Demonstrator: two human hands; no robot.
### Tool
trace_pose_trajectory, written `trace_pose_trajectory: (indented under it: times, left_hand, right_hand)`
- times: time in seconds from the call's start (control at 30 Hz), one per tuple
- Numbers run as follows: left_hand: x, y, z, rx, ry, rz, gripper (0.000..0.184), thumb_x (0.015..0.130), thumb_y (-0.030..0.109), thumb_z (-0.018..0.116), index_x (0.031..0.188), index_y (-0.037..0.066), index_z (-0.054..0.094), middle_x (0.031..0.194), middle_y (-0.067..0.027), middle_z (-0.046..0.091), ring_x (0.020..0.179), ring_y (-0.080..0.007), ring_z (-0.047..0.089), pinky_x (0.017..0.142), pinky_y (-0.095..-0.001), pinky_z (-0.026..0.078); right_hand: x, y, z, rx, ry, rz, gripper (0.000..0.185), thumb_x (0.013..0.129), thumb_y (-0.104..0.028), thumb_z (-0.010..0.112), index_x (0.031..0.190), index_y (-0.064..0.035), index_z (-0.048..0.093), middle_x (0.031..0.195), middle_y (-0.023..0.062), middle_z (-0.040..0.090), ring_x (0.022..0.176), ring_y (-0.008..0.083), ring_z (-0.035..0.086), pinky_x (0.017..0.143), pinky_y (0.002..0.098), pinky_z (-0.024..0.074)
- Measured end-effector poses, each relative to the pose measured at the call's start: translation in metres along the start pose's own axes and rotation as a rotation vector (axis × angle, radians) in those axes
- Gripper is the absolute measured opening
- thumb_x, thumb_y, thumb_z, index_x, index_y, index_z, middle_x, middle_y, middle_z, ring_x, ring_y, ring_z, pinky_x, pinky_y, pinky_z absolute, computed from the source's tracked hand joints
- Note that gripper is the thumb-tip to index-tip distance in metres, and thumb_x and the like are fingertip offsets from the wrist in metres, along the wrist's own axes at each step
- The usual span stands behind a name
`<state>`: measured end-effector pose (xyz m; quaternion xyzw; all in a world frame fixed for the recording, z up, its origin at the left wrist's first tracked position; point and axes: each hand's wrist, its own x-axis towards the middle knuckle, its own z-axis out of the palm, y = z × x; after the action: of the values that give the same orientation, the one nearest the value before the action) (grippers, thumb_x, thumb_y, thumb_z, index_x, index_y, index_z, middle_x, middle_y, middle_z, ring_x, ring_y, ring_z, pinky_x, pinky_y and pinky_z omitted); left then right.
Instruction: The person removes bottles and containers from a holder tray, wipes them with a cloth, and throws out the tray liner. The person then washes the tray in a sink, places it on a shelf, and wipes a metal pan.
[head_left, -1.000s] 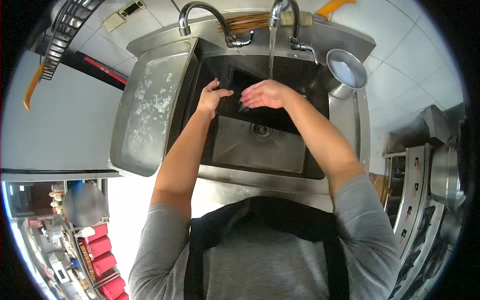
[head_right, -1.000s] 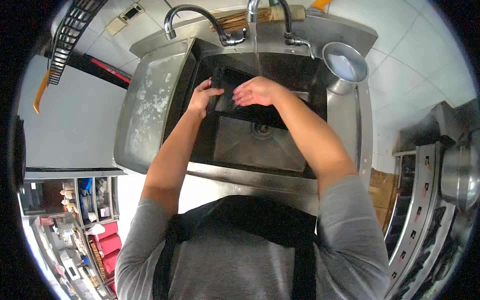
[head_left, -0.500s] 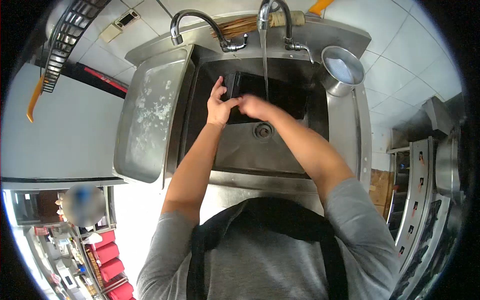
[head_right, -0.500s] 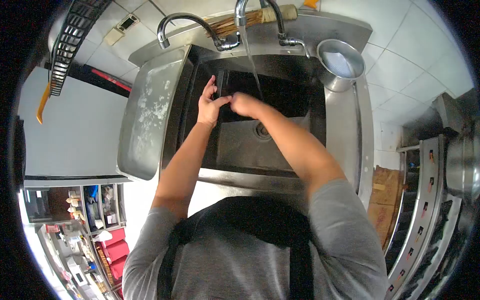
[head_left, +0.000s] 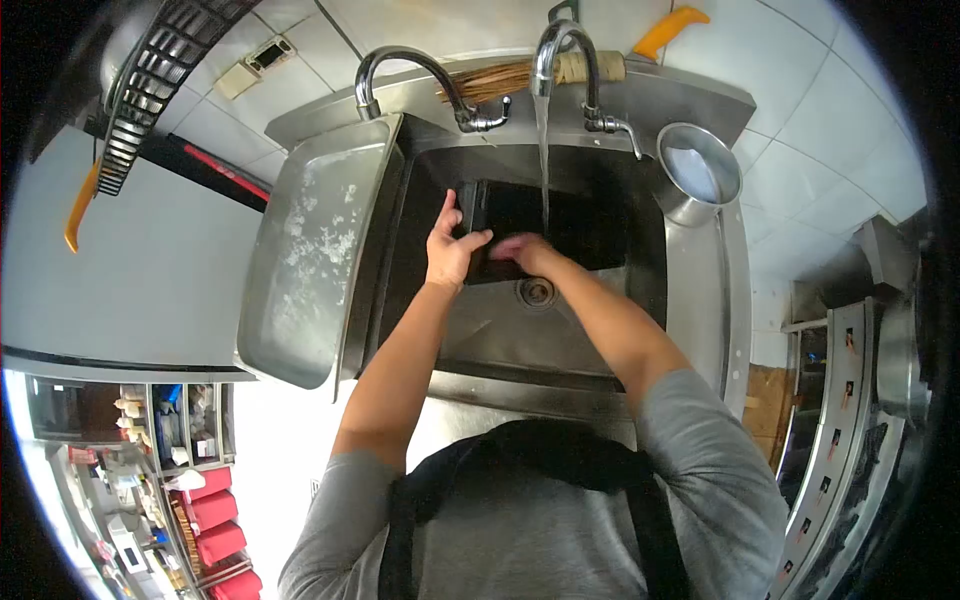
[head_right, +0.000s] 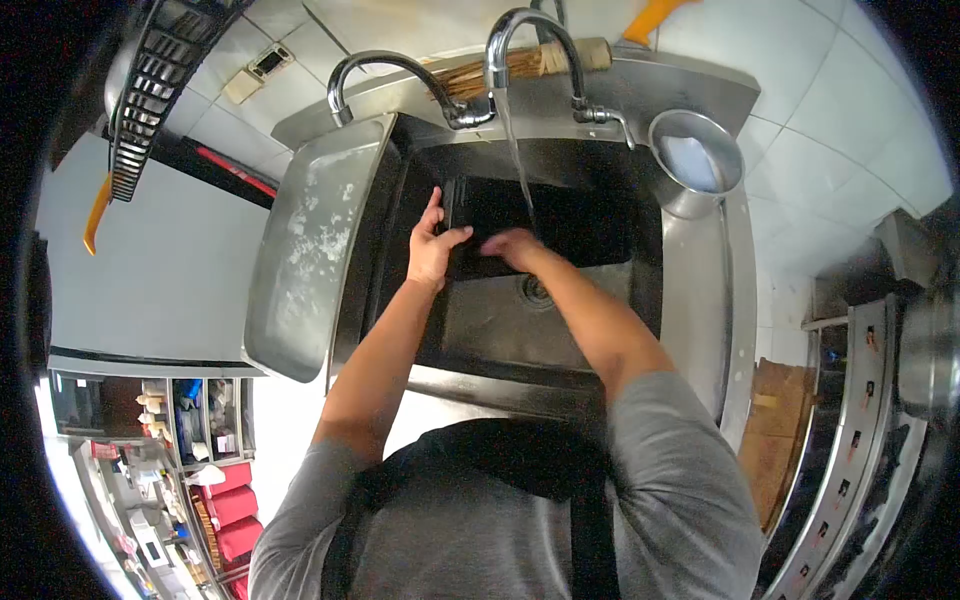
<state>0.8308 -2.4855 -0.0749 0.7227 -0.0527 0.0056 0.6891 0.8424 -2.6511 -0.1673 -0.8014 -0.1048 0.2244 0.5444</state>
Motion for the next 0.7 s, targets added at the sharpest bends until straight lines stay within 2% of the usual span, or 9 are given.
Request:
trace_pose_trajectory:
  times: [0.07, 0.17, 0.23, 0.27, 0.37, 0.4, 0.53, 0.6, 0.7]
  left_hand:
    - [-0.004, 0.002, 0.004, -0.021, 0.000, -0.006, 0.018, 0.064, 0.002, 0.072, 0.077, 0.000, 0.060, 0.150, -0.0174, 0.023, 0.135, -0.0211, 0.029, 0.102, -0.0295, 0.029]
    - [-0.003, 0.018, 0.019, 0.022, 0.021, -0.002, 0.020, 0.065, 0.004, 0.073, 0.080, -0.001, 0.061, 0.149, -0.0195, 0.023, 0.136, -0.0221, 0.028, 0.101, -0.0281, 0.029]
    - [0.001, 0.033, 0.030, 0.034, 0.064, -0.033, 0.021, 0.066, 0.005, 0.074, 0.080, -0.002, 0.061, 0.149, -0.0211, 0.023, 0.135, -0.0228, 0.029, 0.100, -0.0273, 0.030]
    - [0.011, 0.022, 0.030, 0.097, 0.071, -0.005, 0.029, 0.066, 0.013, 0.076, 0.082, -0.004, 0.060, 0.147, -0.0255, 0.024, 0.135, -0.0248, 0.031, 0.099, -0.0271, 0.032]
    - [0.030, 0.023, 0.050, 0.116, 0.074, -0.053, 0.019, 0.073, 0.008, 0.071, 0.084, -0.002, 0.061, 0.148, -0.0236, 0.021, 0.141, -0.0233, 0.011, 0.104, -0.0282, 0.024]
    - [0.035, 0.023, 0.055, 0.137, 0.087, -0.072, 0.022, 0.073, 0.010, 0.072, 0.085, -0.004, 0.060, 0.146, -0.0235, 0.024, 0.138, -0.0239, 0.017, 0.103, -0.0286, 0.026]
    - [0.049, 0.037, 0.084, 0.268, 0.167, -0.087, 0.043, 0.071, 0.016, 0.074, 0.098, -0.013, 0.055, 0.135, -0.0224, 0.039, 0.119, -0.0261, 0.044, 0.096, -0.0302, 0.035]
    - [0.056, 0.042, 0.091, 0.317, 0.171, -0.103, 0.053, 0.071, 0.017, 0.074, 0.108, -0.013, 0.051, 0.131, -0.0219, 0.043, 0.115, -0.0258, 0.048, 0.092, -0.0297, 0.038]
    - [0.064, 0.044, 0.092, 0.332, 0.095, -0.162, 0.067, 0.072, 0.016, 0.074, 0.122, -0.014, 0.042, 0.124, -0.0211, 0.050, 0.108, -0.0259, 0.053, 0.087, -0.0299, 0.042]
  right_hand:
    - [0.012, 0.072, -0.023, -0.753, -0.039, 0.034, 0.030, 0.089, -0.007, 0.044, 0.109, -0.0124, 0.066, 0.122, 0.0101, 0.059, 0.107, 0.0255, 0.058, 0.091, 0.0330, 0.0459]
    - [0.036, 0.132, -0.023, -0.887, -0.079, 0.083, 0.033, 0.091, -0.022, 0.044, 0.117, -0.0110, 0.061, 0.118, 0.0169, 0.059, 0.102, 0.0324, 0.060, 0.085, 0.0387, 0.0481]
    - [-0.005, 0.034, -0.014, -0.258, 0.145, 0.218, 0.039, 0.090, -0.033, 0.050, 0.115, -0.0057, 0.061, 0.109, 0.0212, 0.062, 0.097, 0.0328, 0.062, 0.082, 0.0391, 0.0487]
    - [-0.022, -0.006, -0.007, -0.123, 0.157, 0.122, 0.044, 0.088, -0.038, 0.053, 0.114, -0.0032, 0.060, 0.104, 0.0214, 0.063, 0.095, 0.0323, 0.062, 0.081, 0.0385, 0.0487]
    - [-0.067, -0.042, -0.006, 0.117, 0.263, -0.189, 0.051, 0.086, -0.045, 0.056, 0.110, 0.0001, 0.061, 0.097, 0.0206, 0.064, 0.090, 0.0315, 0.064, 0.077, 0.0383, 0.0488]
    - [-0.075, -0.042, -0.006, 0.178, 0.311, -0.293, 0.052, 0.086, -0.046, 0.056, 0.109, 0.0005, 0.061, 0.096, 0.0200, 0.065, 0.088, 0.0313, 0.064, 0.076, 0.0385, 0.0489]
    - [-0.076, 0.036, -0.044, -0.329, 0.322, -0.280, 0.043, 0.087, -0.037, 0.056, 0.108, 0.0014, 0.061, 0.092, 0.0207, 0.065, 0.082, 0.0352, 0.064, 0.073, 0.0395, 0.0491]
    - [-0.065, 0.053, -0.058, -0.614, 0.271, -0.222, 0.039, 0.087, -0.032, 0.057, 0.108, 0.0013, 0.060, 0.090, 0.0210, 0.065, 0.080, 0.0373, 0.064, 0.071, 0.0400, 0.0492]
    - [-0.085, -0.060, -0.049, -0.346, 0.338, -0.186, 0.038, 0.084, -0.024, 0.060, 0.109, 0.0033, 0.057, 0.089, 0.0222, 0.064, 0.081, 0.0360, 0.062, 0.071, 0.0386, 0.0502]
